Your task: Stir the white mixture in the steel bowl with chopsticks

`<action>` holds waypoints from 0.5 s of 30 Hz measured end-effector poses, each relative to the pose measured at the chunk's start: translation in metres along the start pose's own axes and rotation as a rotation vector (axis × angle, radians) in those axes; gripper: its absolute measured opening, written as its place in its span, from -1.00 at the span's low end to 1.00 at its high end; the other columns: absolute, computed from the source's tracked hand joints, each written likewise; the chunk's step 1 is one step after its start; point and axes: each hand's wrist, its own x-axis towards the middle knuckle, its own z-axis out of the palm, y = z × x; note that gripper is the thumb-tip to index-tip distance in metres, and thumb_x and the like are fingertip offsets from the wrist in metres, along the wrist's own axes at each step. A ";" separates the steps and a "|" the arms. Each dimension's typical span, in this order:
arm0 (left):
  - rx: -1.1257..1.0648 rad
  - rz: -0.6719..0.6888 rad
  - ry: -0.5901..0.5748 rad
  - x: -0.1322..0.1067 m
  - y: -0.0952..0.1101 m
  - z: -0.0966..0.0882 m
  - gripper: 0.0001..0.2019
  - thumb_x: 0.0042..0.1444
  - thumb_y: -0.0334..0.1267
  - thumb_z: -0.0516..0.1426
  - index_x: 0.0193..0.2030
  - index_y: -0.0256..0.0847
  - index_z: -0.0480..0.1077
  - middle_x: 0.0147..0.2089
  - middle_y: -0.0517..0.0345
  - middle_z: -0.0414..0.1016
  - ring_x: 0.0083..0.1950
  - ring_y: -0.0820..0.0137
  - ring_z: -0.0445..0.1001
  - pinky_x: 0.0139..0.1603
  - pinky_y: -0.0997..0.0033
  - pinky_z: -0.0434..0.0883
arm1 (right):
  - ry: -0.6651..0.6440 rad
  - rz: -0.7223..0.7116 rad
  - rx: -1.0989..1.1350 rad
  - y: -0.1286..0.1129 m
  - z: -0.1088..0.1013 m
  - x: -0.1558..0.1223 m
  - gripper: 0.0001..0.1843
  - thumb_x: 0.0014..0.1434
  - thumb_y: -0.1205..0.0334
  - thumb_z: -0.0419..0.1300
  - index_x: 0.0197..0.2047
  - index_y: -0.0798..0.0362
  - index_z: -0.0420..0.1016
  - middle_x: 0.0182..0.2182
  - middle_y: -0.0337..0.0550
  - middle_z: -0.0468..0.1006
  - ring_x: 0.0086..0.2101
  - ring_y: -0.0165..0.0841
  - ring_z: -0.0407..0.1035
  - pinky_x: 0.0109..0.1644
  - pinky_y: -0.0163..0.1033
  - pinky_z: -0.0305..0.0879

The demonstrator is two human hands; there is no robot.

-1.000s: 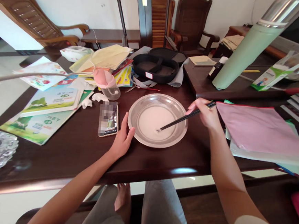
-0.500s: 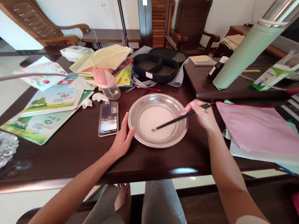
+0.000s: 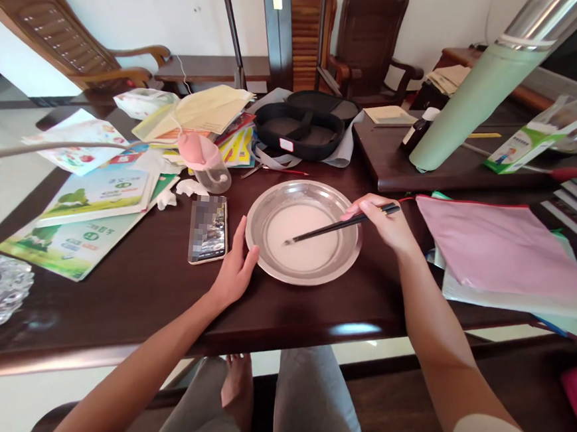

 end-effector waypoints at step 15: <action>0.004 -0.002 -0.004 0.000 -0.001 0.000 -0.14 0.37 0.28 -0.04 0.61 -0.19 -0.15 0.65 -0.15 -0.11 0.64 0.11 -0.09 0.61 0.03 -0.08 | 0.071 -0.012 -0.038 -0.003 -0.003 0.001 -0.59 0.17 -0.28 0.32 -0.37 -0.11 0.68 -0.43 -0.20 0.74 -0.29 -0.14 0.66 -0.02 -0.02 0.56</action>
